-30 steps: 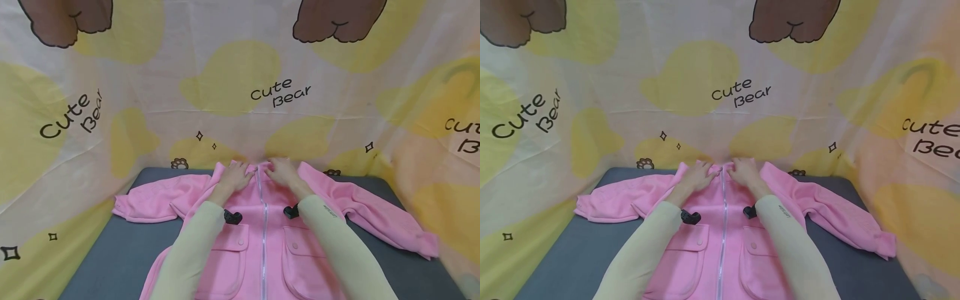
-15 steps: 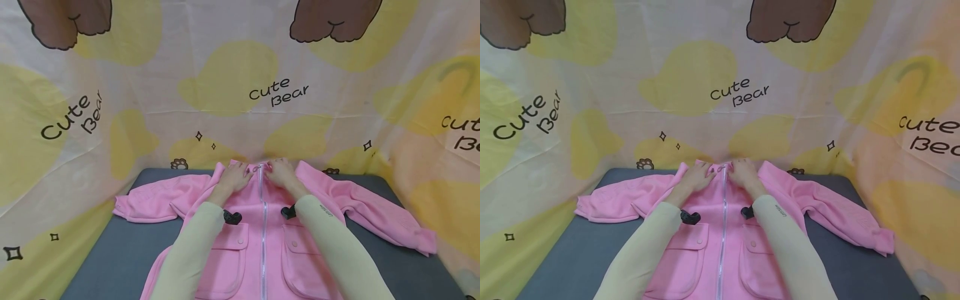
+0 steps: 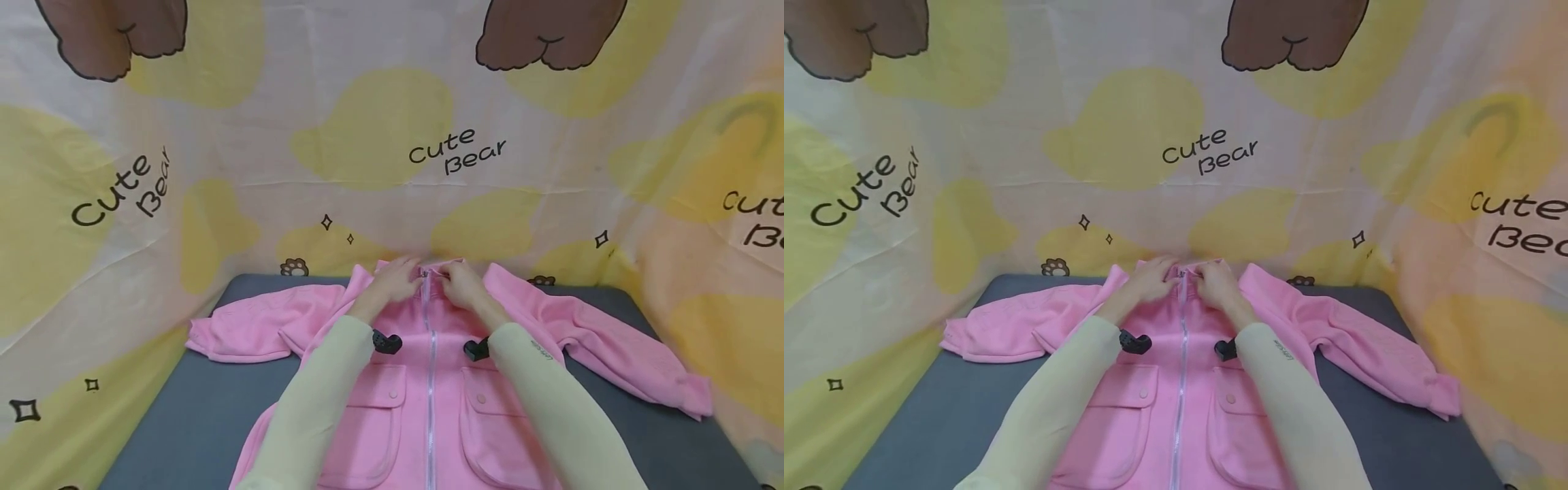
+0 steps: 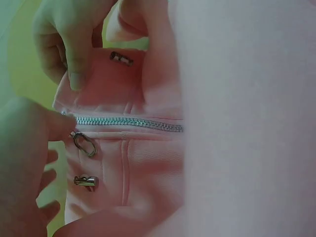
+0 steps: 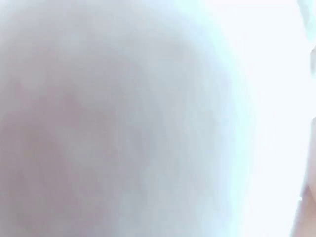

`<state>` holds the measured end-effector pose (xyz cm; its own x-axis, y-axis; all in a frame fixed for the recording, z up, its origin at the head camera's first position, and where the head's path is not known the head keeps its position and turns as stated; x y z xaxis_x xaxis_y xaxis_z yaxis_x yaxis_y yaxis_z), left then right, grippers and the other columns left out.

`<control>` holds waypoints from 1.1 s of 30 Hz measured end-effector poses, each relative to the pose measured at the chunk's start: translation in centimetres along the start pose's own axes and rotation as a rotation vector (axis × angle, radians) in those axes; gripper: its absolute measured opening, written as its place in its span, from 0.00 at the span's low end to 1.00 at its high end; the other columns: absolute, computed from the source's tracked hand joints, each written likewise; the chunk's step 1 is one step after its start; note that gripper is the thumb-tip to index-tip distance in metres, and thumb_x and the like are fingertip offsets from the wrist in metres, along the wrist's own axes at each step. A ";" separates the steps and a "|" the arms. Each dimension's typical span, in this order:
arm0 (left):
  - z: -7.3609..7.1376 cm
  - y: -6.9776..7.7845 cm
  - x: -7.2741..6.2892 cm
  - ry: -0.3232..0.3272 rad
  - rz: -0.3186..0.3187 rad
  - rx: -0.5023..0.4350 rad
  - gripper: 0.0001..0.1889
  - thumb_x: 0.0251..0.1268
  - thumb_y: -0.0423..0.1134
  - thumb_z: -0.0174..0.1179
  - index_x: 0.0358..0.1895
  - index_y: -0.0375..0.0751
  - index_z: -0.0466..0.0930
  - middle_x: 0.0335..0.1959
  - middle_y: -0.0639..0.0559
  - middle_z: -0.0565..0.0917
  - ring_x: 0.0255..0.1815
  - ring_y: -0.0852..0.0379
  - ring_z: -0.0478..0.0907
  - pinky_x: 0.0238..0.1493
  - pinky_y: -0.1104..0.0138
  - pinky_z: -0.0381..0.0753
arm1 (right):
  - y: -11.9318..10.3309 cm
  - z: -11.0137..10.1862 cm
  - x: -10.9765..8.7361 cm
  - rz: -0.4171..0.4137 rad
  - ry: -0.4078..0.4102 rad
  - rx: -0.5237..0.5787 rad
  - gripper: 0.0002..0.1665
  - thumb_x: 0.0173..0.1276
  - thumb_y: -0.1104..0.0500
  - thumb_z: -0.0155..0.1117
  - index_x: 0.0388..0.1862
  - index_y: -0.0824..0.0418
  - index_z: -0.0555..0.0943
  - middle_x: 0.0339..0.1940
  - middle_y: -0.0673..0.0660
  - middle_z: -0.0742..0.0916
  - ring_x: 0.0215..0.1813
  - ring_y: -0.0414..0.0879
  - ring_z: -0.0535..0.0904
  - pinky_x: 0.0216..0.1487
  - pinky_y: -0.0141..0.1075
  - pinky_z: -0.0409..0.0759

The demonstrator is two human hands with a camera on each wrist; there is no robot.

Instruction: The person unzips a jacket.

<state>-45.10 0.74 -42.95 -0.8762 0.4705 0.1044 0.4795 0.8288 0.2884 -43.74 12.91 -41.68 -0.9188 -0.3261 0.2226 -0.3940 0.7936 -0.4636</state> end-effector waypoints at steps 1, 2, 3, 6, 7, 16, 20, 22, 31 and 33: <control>0.0 0.3 0.2 0.004 0.024 -0.025 0.29 0.76 0.46 0.53 0.76 0.41 0.64 0.76 0.46 0.67 0.77 0.46 0.61 0.76 0.51 0.59 | 0.2 -0.1 -0.1 0.005 0.002 0.018 0.10 0.71 0.67 0.59 0.44 0.67 0.86 0.35 0.61 0.87 0.36 0.54 0.80 0.43 0.47 0.79; 0.1 0.5 0.4 0.009 0.048 -0.049 0.29 0.75 0.45 0.54 0.76 0.41 0.65 0.75 0.46 0.69 0.77 0.46 0.62 0.76 0.53 0.59 | 0.3 -0.2 -0.1 0.003 0.006 0.034 0.10 0.71 0.68 0.58 0.43 0.67 0.86 0.34 0.61 0.87 0.35 0.53 0.79 0.41 0.46 0.78; 0.1 0.8 0.5 0.009 0.065 -0.073 0.30 0.74 0.43 0.55 0.76 0.41 0.66 0.74 0.46 0.69 0.76 0.46 0.63 0.76 0.54 0.60 | 0.4 -0.3 -0.2 -0.002 0.014 0.043 0.10 0.71 0.69 0.58 0.43 0.68 0.86 0.34 0.61 0.87 0.34 0.53 0.79 0.40 0.46 0.78; 0.3 0.6 0.2 -0.011 0.034 -0.076 0.29 0.73 0.41 0.54 0.76 0.42 0.66 0.72 0.45 0.71 0.75 0.44 0.65 0.74 0.51 0.62 | 0.3 -0.5 -0.2 -0.024 0.028 0.047 0.10 0.72 0.68 0.58 0.43 0.68 0.86 0.36 0.61 0.88 0.37 0.53 0.80 0.44 0.47 0.78; 0.3 0.5 0.1 -0.014 0.015 -0.068 0.29 0.73 0.41 0.54 0.75 0.43 0.67 0.71 0.44 0.71 0.73 0.44 0.66 0.73 0.50 0.63 | 0.3 -0.4 -0.2 -0.028 0.029 0.051 0.10 0.73 0.67 0.58 0.44 0.68 0.86 0.37 0.62 0.88 0.39 0.54 0.81 0.45 0.48 0.78; -0.5 0.0 -0.3 0.022 -0.032 -0.008 0.13 0.81 0.45 0.46 0.49 0.43 0.78 0.48 0.48 0.79 0.56 0.47 0.75 0.66 0.50 0.66 | 0.5 -1.0 -0.2 0.018 0.135 0.008 0.11 0.72 0.62 0.61 0.45 0.68 0.86 0.42 0.64 0.88 0.50 0.60 0.81 0.58 0.52 0.76; -0.6 -0.3 -0.5 0.017 -0.048 -0.049 0.13 0.82 0.46 0.47 0.43 0.43 0.77 0.41 0.50 0.77 0.49 0.49 0.76 0.66 0.51 0.65 | 0.2 -1.5 -0.6 0.032 0.219 0.007 0.12 0.70 0.61 0.62 0.46 0.68 0.85 0.46 0.65 0.85 0.55 0.63 0.76 0.61 0.53 0.71; -0.7 -0.3 -0.6 0.020 -0.049 -0.080 0.13 0.82 0.46 0.47 0.43 0.42 0.76 0.40 0.49 0.77 0.46 0.50 0.76 0.66 0.51 0.65 | -0.1 -1.8 -1.0 0.045 0.270 0.005 0.12 0.69 0.61 0.62 0.46 0.67 0.85 0.47 0.65 0.83 0.55 0.63 0.75 0.60 0.54 0.71; -0.4 -0.5 -1.0 0.026 -0.064 -0.206 0.14 0.84 0.45 0.43 0.47 0.40 0.75 0.41 0.47 0.80 0.48 0.47 0.79 0.71 0.50 0.63 | -1.3 -1.5 -2.3 0.065 0.344 0.107 0.10 0.66 0.61 0.67 0.42 0.66 0.81 0.41 0.62 0.82 0.46 0.57 0.78 0.50 0.48 0.77; -0.4 -0.6 -1.0 0.035 -0.071 -0.218 0.14 0.84 0.45 0.43 0.48 0.40 0.75 0.41 0.46 0.81 0.49 0.47 0.79 0.71 0.51 0.62 | -1.4 -0.7 -2.2 0.090 0.279 0.166 0.12 0.68 0.58 0.68 0.43 0.66 0.81 0.40 0.61 0.85 0.44 0.56 0.80 0.49 0.48 0.79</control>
<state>-44.55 -0.32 -42.82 -0.9104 0.3995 0.1078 0.3976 0.7725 0.4951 -41.14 12.89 -40.93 -0.9168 -0.0870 0.3897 -0.3312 0.7109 -0.6204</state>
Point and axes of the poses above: each hand's wrist, its own x-axis towards the middle knuckle, its own z-axis out of the palm, y = z × x, the point moved 9 cm from there along x, towards the middle knuckle
